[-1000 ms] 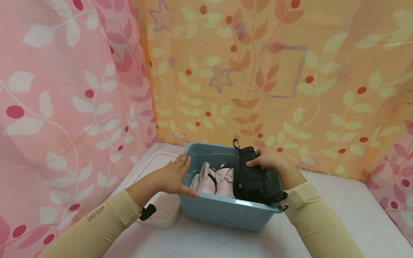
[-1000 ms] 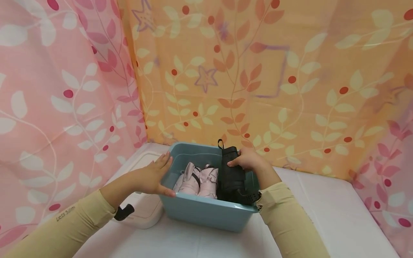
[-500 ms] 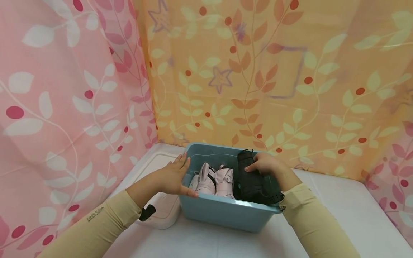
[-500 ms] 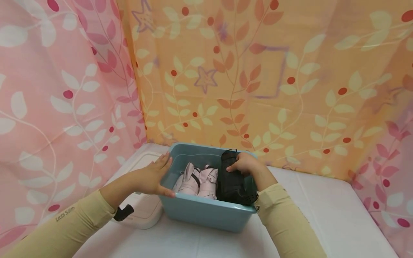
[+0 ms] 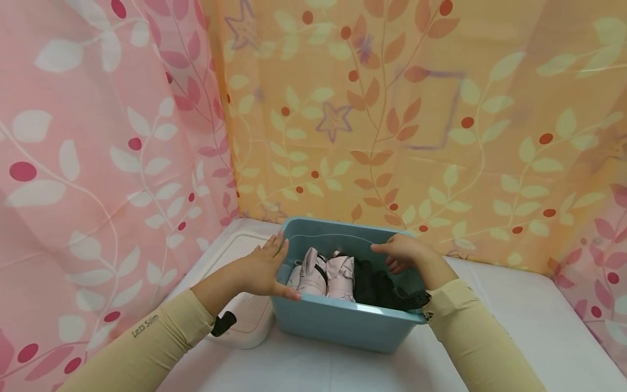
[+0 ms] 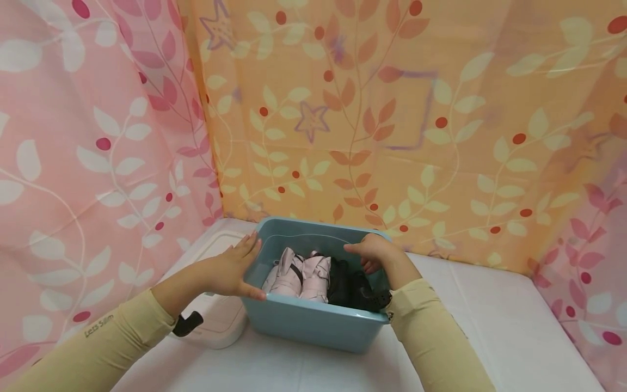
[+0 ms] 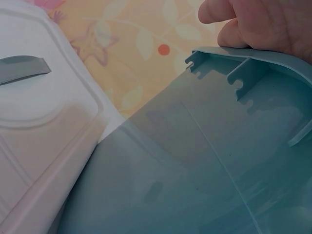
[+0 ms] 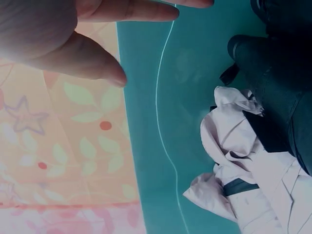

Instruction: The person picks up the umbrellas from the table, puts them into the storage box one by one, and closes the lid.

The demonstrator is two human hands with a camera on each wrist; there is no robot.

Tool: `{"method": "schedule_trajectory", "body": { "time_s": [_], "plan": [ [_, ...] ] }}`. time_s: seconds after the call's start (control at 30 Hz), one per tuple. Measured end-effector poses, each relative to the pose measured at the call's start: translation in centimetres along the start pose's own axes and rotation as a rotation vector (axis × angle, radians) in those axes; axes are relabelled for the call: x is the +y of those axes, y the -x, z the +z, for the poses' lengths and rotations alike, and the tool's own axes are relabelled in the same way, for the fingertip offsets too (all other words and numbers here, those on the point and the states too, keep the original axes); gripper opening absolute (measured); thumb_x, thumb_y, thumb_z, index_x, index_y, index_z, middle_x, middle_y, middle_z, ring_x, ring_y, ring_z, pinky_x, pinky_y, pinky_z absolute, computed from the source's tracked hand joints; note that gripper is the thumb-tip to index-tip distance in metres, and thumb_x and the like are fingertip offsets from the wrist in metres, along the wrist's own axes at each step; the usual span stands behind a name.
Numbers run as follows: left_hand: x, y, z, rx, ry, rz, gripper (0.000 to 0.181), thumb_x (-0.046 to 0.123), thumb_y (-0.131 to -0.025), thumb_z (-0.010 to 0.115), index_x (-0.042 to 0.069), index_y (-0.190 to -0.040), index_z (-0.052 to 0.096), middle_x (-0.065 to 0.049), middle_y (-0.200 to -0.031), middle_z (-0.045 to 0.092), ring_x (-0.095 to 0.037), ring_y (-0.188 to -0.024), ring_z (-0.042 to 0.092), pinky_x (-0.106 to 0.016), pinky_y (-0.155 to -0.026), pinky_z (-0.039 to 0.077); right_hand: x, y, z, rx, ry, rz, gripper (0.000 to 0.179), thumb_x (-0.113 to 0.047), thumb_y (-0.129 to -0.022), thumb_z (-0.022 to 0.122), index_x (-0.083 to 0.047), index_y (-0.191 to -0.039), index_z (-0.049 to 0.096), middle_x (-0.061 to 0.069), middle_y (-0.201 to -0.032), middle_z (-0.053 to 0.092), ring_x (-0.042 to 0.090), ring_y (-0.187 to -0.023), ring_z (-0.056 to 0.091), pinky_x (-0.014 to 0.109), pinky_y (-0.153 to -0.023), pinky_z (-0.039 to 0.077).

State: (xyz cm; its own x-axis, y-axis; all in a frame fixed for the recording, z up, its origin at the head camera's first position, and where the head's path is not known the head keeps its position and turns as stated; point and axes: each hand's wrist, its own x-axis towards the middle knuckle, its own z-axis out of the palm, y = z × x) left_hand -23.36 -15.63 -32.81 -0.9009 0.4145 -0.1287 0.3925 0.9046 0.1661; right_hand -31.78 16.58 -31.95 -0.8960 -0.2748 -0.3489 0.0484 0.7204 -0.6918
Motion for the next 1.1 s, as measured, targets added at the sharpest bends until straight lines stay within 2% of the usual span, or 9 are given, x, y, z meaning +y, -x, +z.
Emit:
{"method": "schedule_trajectory", "body": {
  "time_s": [0.43,0.73,0.87,1.1],
  "plan": [
    [0.2,0.0,-0.1,-0.004,-0.035,-0.008,0.127,0.084,-0.060,0.047,0.002,-0.146,0.003,-0.017,-0.152,-0.007,-0.031,-0.138,-0.007,-0.055,-0.107,0.013,-0.1,-0.2,-0.3,-0.050,-0.080,-0.025,0.066,-0.039,-0.094,0.048,0.012,-0.133,0.033,0.038,-0.120,0.047,0.043,-0.105,0.055,0.043,-0.078,0.051],
    [0.3,0.2,-0.2,-0.010,-0.027,-0.009,0.127,0.085,-0.060,0.046,0.002,-0.146,0.003,-0.017,-0.152,-0.008,-0.031,-0.138,-0.008,-0.055,-0.107,0.013,-0.6,0.3,-1.1,-0.023,-0.075,-0.106,0.065,-0.041,-0.093,0.050,0.012,-0.129,0.040,0.034,-0.116,0.053,0.038,-0.100,0.060,0.043,-0.079,0.051],
    [0.3,0.1,-0.1,-0.005,-0.028,-0.007,0.126,0.085,-0.061,0.047,0.002,-0.146,0.004,-0.017,-0.152,-0.007,-0.031,-0.138,-0.007,-0.055,-0.107,0.014,-0.8,1.1,-1.9,-0.020,-0.059,-0.153,0.067,-0.043,-0.092,0.051,0.010,-0.131,0.039,0.032,-0.119,0.053,0.039,-0.109,0.054,0.042,-0.084,0.049],
    [0.3,0.1,-0.2,-0.003,-0.039,-0.008,0.126,0.084,-0.061,0.047,0.001,-0.146,0.005,-0.017,-0.152,-0.005,-0.031,-0.139,-0.006,-0.055,-0.107,0.014,-0.5,2.6,-3.5,-0.021,-0.029,-0.261,0.070,-0.047,-0.089,0.052,0.007,-0.132,0.041,0.027,-0.124,0.051,0.037,-0.115,0.050,0.042,-0.094,0.042]
  ]
}}
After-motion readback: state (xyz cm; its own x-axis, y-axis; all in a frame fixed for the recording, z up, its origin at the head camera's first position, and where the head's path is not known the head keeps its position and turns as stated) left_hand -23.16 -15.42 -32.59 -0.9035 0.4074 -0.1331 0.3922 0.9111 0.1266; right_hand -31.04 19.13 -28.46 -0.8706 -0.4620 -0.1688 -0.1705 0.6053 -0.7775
